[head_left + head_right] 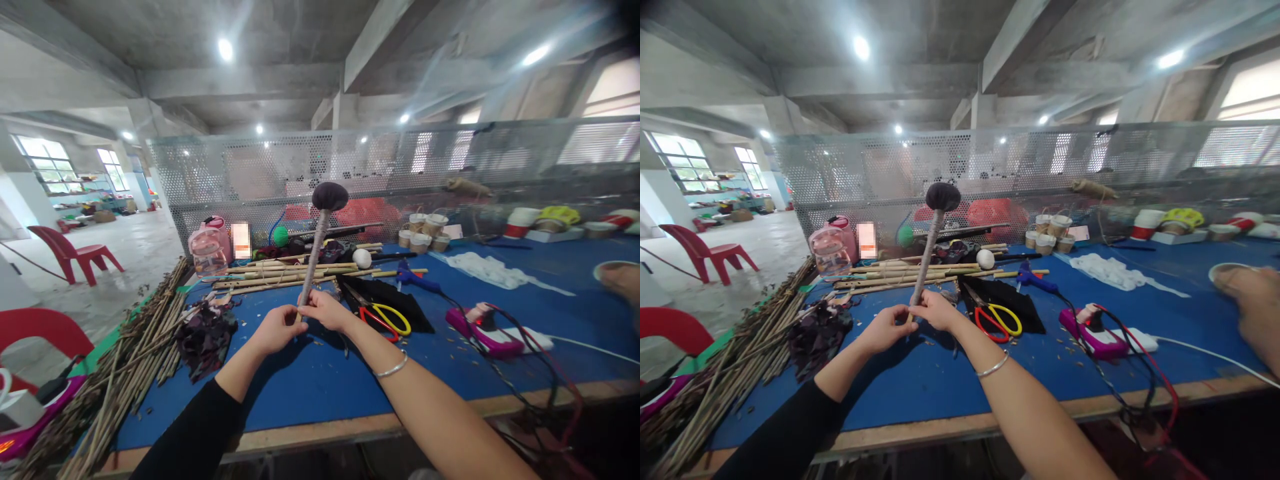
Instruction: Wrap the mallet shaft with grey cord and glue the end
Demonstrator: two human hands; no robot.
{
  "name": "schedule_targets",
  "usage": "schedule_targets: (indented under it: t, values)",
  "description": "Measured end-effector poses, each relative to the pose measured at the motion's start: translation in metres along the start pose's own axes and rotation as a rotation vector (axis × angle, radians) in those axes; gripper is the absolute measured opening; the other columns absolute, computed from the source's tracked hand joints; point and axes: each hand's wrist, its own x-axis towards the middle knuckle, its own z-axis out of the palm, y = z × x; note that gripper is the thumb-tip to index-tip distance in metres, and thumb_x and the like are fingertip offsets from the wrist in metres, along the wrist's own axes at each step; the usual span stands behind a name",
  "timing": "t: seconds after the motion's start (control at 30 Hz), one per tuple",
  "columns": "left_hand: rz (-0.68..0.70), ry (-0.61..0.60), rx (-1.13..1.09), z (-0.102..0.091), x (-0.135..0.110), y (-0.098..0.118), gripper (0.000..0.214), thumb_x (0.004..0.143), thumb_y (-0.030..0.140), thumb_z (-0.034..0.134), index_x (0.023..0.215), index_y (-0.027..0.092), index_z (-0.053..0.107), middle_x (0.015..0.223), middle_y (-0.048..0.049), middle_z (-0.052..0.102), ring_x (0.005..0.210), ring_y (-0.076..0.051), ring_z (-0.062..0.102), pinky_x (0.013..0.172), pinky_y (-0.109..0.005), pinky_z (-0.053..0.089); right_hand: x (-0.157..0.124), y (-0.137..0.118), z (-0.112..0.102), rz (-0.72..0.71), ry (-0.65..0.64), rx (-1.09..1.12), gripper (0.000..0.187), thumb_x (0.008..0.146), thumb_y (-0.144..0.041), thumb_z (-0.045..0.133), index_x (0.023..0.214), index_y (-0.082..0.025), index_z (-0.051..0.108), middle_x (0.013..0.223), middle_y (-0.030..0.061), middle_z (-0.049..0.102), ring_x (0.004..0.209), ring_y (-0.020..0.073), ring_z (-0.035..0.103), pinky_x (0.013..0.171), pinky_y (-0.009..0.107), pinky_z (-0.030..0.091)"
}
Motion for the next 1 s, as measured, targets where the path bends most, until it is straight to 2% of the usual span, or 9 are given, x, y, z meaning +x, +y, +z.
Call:
schedule_targets:
  t: [0.07,0.13,0.3,0.37,0.57,0.63,0.73,0.83,1.0]
  values:
    - [-0.021,0.114,0.112,-0.0001,0.0011,-0.0017,0.026,0.058,0.031,0.074,0.069,0.013,0.058,0.059,0.0022,0.050,0.054,-0.009,0.040,0.053,-0.024,0.029,0.0008,0.0001,0.0009,-0.008,0.029,-0.037,0.023,0.068,-0.030,0.068,0.079,-0.017,0.052,0.071,-0.0010,0.058,0.071,0.0148,0.055,0.069,0.029,0.043]
    - [-0.055,0.129,0.107,-0.0016,0.0024,-0.0029,0.028,0.057,0.034,0.075,0.068,0.013,0.058,0.057,0.0022,0.051,0.052,-0.009,0.040,0.052,-0.024,0.029,0.0008,-0.0009,-0.0003,-0.025,0.022,-0.035,0.022,0.069,-0.029,0.067,0.079,-0.017,0.052,0.072,-0.0015,0.057,0.072,0.0146,0.055,0.072,0.029,0.043]
    - [-0.043,-0.161,-0.108,-0.0047,0.0029,-0.0043,0.033,0.072,0.044,0.061,0.071,0.011,0.062,0.055,0.0007,0.051,0.049,-0.008,0.039,0.050,-0.024,0.027,-0.0005,-0.0006,-0.0047,-0.014,-0.011,0.000,0.024,0.069,-0.029,0.067,0.084,-0.017,0.052,0.073,-0.0022,0.056,0.071,0.0130,0.054,0.072,0.029,0.043]
    - [-0.027,-0.188,-0.101,-0.0032,0.0018,-0.0046,0.032,0.074,0.043,0.059,0.070,0.011,0.061,0.056,-0.0001,0.051,0.049,-0.008,0.040,0.051,-0.024,0.029,-0.0001,0.0014,-0.0035,0.005,-0.011,-0.020,0.021,0.070,-0.028,0.066,0.081,-0.017,0.052,0.071,-0.0023,0.056,0.068,0.0129,0.053,0.069,0.028,0.043]
    - [-0.068,0.121,0.058,0.0024,0.0009,-0.0028,0.027,0.057,0.030,0.073,0.073,0.013,0.060,0.059,0.0001,0.057,0.052,-0.011,0.049,0.052,-0.024,0.033,0.0015,0.0030,0.0015,0.013,0.017,-0.083,0.020,0.071,-0.029,0.065,0.080,-0.017,0.051,0.070,-0.0020,0.056,0.066,0.0127,0.053,0.063,0.026,0.041]
    - [-0.076,0.106,0.023,0.0019,0.0013,-0.0015,0.026,0.058,0.030,0.072,0.073,0.012,0.061,0.060,-0.0015,0.059,0.052,-0.011,0.050,0.053,-0.024,0.034,0.0011,0.0014,0.0001,0.004,0.000,-0.033,0.024,0.069,-0.030,0.067,0.081,-0.017,0.051,0.071,-0.0025,0.056,0.067,0.0124,0.053,0.065,0.026,0.042]
    - [-0.020,0.010,-0.048,0.0005,0.0010,0.0003,0.022,0.066,0.031,0.065,0.076,0.011,0.063,0.062,-0.0026,0.060,0.054,-0.011,0.049,0.055,-0.025,0.035,0.0005,0.0001,-0.0025,-0.014,-0.032,0.046,0.028,0.066,-0.031,0.069,0.083,-0.017,0.051,0.072,-0.0033,0.055,0.069,0.0118,0.053,0.069,0.027,0.042]
    - [0.009,-0.038,-0.033,-0.0001,-0.0001,0.0009,0.021,0.071,0.029,0.060,0.081,0.011,0.064,0.063,-0.0015,0.058,0.054,-0.010,0.046,0.055,-0.025,0.034,0.0006,0.0017,-0.0019,-0.006,-0.001,0.037,0.026,0.066,-0.029,0.069,0.080,-0.017,0.050,0.069,-0.0040,0.054,0.066,0.0114,0.052,0.068,0.026,0.042]
    - [-0.018,0.127,0.114,0.0003,0.0007,-0.0017,0.027,0.057,0.028,0.074,0.075,0.012,0.062,0.058,0.0024,0.052,0.054,-0.009,0.042,0.052,-0.023,0.031,0.0010,0.0032,0.0016,0.041,0.044,-0.042,0.022,0.069,-0.028,0.067,0.080,-0.017,0.051,0.069,-0.0017,0.058,0.067,0.0134,0.055,0.063,0.026,0.042]
